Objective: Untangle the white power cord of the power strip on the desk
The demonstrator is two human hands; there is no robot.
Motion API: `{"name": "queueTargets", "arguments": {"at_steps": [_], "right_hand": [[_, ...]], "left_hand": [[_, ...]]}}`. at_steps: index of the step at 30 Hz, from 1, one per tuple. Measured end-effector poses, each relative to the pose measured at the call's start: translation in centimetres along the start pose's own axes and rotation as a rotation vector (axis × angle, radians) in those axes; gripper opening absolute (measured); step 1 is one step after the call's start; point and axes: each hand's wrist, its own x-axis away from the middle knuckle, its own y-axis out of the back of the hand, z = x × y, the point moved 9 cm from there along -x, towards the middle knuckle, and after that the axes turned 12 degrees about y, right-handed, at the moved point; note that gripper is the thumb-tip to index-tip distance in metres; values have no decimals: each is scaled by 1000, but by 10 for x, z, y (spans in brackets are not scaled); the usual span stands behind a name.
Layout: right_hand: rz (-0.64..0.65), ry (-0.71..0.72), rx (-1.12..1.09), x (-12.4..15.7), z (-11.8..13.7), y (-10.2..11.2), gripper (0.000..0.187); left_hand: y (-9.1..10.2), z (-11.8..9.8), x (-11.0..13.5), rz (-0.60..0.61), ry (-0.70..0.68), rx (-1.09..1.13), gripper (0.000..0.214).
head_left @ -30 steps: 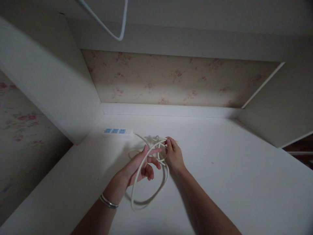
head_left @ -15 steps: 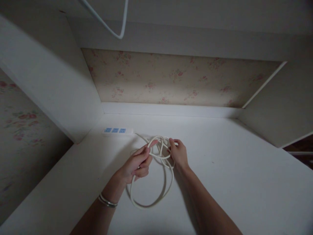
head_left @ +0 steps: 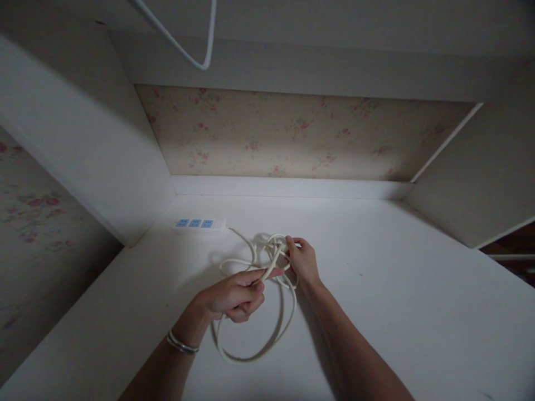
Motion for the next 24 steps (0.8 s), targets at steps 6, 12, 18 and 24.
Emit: {"name": "queueTargets", "arguments": {"at_steps": [6,12,18,24], "right_hand": [[-50,62,84,-5,0,7,40],[14,76,174,-8,-3,4,34],[-60,36,51,-10,-14,8,34],[-132,-89,-241,-12,-29,3,31]], "left_hand": [[-2,-3,3,70,-120,29,48],[0,-21,20,181,-386,141,38],[7,-38,40,206,-555,241,38],[14,-37,38,151,-572,220,41]]}}
